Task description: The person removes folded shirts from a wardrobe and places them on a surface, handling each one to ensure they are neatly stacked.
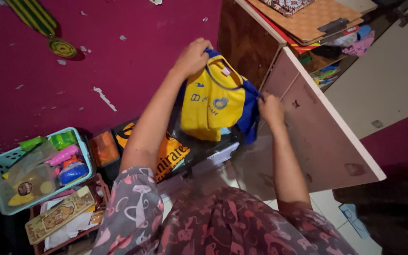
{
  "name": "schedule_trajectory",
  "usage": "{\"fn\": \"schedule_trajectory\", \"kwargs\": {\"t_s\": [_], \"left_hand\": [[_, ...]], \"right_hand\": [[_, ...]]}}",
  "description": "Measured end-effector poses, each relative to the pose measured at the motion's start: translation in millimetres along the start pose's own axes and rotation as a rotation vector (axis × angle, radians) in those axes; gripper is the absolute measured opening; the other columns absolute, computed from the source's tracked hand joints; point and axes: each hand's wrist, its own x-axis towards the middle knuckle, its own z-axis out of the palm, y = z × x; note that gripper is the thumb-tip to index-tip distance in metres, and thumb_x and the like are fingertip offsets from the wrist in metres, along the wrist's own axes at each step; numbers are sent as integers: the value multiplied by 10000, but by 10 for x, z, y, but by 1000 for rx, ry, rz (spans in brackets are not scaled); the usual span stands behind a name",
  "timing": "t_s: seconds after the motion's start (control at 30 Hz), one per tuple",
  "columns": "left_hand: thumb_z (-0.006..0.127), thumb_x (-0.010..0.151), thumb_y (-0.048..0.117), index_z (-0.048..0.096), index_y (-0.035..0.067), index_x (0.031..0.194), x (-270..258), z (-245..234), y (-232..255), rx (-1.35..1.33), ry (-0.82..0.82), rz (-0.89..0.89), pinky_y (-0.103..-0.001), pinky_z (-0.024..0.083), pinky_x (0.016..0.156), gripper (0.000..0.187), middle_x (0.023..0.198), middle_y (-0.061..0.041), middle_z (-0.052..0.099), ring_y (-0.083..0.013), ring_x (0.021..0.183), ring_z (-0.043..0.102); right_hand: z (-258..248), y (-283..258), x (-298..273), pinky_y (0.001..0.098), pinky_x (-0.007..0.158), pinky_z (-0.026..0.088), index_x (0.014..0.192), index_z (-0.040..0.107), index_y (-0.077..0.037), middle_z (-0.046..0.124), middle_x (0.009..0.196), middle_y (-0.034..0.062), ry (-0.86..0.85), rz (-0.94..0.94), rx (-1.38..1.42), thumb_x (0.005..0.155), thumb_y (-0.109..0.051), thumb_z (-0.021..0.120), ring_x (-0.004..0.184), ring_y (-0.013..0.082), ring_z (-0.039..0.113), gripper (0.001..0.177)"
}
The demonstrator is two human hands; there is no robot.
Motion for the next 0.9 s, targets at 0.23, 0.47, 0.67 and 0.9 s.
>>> {"fn": "schedule_trajectory", "kwargs": {"t_s": [0.23,0.47,0.67,0.9], "left_hand": [[508,719,76,625,87,843,-192,110,-58,416,147,-100,-442,434,692,171,856,-136,537,-328,814,552],[364,891,139,554,90,1099,-191,454,-545,-850,-140,-926,-311,374,398,285,599,-65,506,-201,517,553],[328,865,106,500,75,1138,-104,344,-213,-731,138,-664,-281,485,412,324,620,-99,634,-169,484,637],[318,872,99,492,93,1141,-39,199,55,-1126,217,-836,-276,519,433,320,571,-70,555,-160,476,587]], "right_hand": [[-63,-196,45,242,340,416,1040,647,-175,565,493,18,-240,530,1807,842,-153,446,362,117,533,283],[-177,-312,133,270,691,495,985,581,4,606,863,92,402,53,738,847,4,517,764,194,596,152],[-592,-714,162,267,558,416,877,533,38,554,738,121,443,50,487,859,-22,541,624,182,522,62],[-732,-796,367,214,513,396,933,548,-9,542,703,63,437,156,1011,904,-64,485,593,81,513,88]]}}
